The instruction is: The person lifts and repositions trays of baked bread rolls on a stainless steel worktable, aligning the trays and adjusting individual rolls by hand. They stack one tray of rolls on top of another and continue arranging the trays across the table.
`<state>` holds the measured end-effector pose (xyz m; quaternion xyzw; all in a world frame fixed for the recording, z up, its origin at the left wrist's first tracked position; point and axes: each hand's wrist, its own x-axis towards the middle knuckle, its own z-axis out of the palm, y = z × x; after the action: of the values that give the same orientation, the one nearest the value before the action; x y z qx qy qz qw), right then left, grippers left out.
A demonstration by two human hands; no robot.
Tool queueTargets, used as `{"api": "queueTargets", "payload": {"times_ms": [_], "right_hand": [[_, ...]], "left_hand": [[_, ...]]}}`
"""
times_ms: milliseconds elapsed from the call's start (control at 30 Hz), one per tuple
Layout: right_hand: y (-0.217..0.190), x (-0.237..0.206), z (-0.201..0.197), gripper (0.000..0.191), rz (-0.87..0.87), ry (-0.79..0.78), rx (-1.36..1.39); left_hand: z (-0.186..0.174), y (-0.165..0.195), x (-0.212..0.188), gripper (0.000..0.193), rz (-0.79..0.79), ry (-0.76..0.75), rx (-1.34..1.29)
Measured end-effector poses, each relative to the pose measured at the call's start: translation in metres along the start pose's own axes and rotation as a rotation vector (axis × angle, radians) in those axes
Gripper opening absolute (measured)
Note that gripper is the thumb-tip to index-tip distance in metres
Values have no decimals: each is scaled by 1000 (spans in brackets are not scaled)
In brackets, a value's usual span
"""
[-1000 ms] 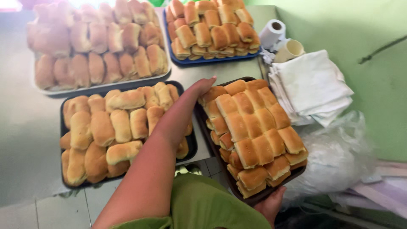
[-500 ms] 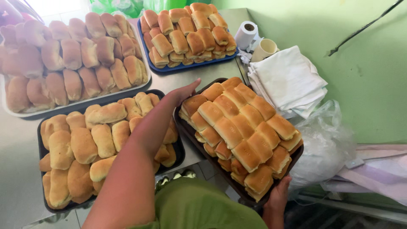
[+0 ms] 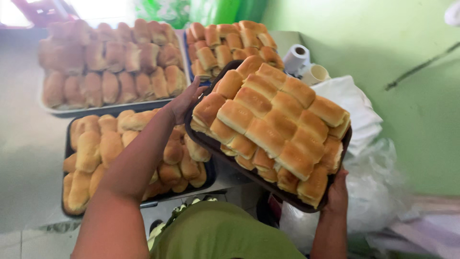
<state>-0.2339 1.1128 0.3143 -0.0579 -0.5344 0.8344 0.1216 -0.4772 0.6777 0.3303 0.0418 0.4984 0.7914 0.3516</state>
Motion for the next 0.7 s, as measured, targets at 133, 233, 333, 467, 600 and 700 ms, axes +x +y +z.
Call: {"api": "queueTargets", "payload": {"times_ms": [133,233,333,467,600,700], "right_hand": [[-14,58,6,86,26,-124,-61],[-28,109,18,91,31,-237,-123],[-35,142,42,97,37,-340,-184],[-51,157,77,103,80,-452,-187],[-67,165,113,103,115,-522,-207],[-81,163,139,101,93,-569,-199]], "left_hand": [[11,9,-34,87,275,-145,-213],[22,17,-45,77,426,-232,-436],[33,24,-53,70,567,-243,-514],[47,38,-66,67,647,-250,-555],[55,52,-76,62,758,-154,-490],[59,60,-78,57,834,-91,-469]]}}
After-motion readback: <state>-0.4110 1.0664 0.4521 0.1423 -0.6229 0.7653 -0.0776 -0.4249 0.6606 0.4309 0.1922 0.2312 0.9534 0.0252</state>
